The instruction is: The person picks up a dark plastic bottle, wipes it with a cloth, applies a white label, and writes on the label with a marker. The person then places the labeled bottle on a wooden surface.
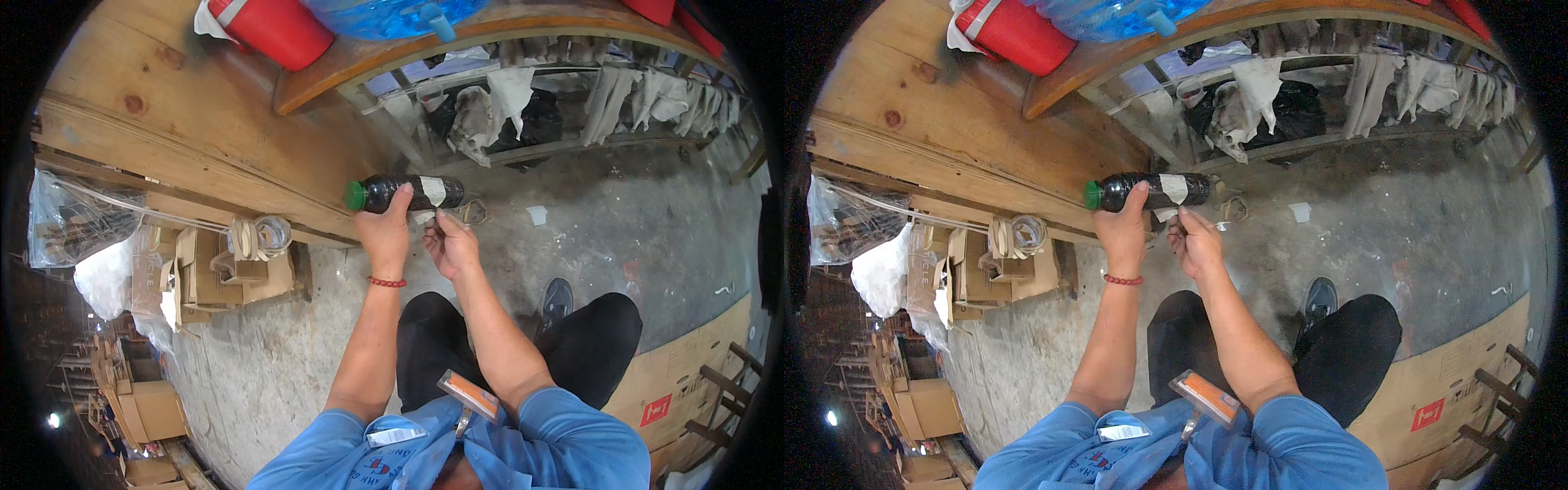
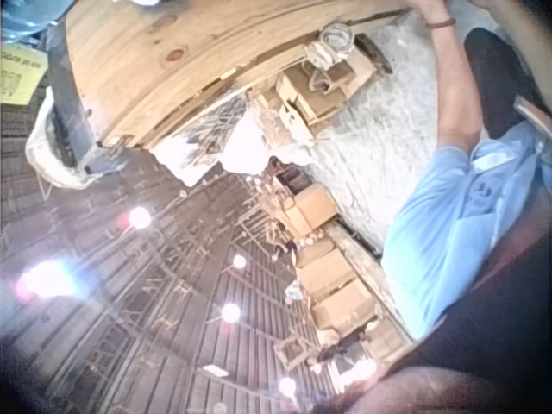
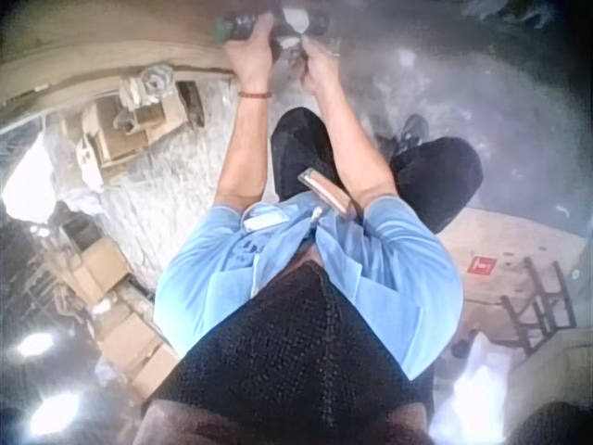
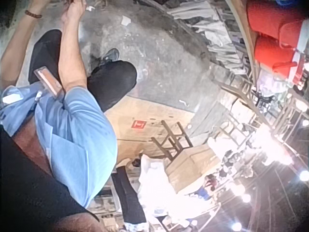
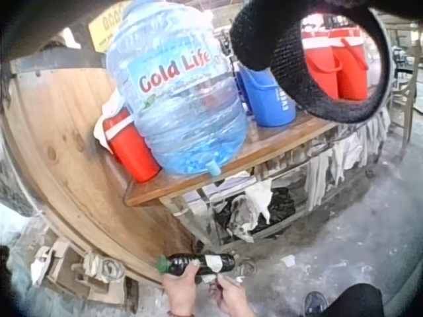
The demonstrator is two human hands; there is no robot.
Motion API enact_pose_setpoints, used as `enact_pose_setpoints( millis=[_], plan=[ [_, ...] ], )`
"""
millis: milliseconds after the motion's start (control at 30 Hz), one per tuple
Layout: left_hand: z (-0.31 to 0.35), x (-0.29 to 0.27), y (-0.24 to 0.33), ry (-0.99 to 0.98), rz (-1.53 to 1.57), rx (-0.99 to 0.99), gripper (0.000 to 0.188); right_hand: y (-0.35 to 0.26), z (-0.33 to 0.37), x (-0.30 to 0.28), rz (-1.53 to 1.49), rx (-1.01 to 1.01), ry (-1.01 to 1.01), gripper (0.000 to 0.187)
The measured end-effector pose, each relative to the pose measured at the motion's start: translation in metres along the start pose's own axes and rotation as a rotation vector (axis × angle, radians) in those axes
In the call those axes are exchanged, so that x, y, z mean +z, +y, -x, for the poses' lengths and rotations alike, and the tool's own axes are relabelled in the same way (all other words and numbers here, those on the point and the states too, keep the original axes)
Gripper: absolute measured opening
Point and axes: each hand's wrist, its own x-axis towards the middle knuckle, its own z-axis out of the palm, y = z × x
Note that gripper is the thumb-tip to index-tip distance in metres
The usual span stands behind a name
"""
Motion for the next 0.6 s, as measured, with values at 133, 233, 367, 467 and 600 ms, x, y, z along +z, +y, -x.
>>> enact_pose_setpoints(
  millis=[133, 233, 367, 467, 600],
  plan=[
    [0.003, -0.002, 0.012, -0.06, -0.027, 0.066, 0.017, -0.005, -0.001, 0.0, 0.001, -0.012, -0.075, 0.013],
    [0.005, -0.001, 0.018, -0.097, -0.061, 0.076, 0.017, -0.008, -0.007, -0.001, 0.022, -0.039, -0.133, 0.012],
    [0.003, 0.003, 0.025, -0.07, -0.083, 0.068, 0.02, -0.007, -0.011, 0.004, -0.02, -0.029, -0.168, 0.013],
    [-0.003, 0.002, 0.025, -0.029, -0.087, 0.078, 0.018, -0.004, -0.006, 0.01, -0.019, 0.007, -0.15, 0.013],
    [-0.009, 0.004, 0.017, 0.018, -0.131, 0.18, 0.017, -0.002, -0.001, 0.014, -0.07, 0.064, -0.076, 0.016]
  ],
)
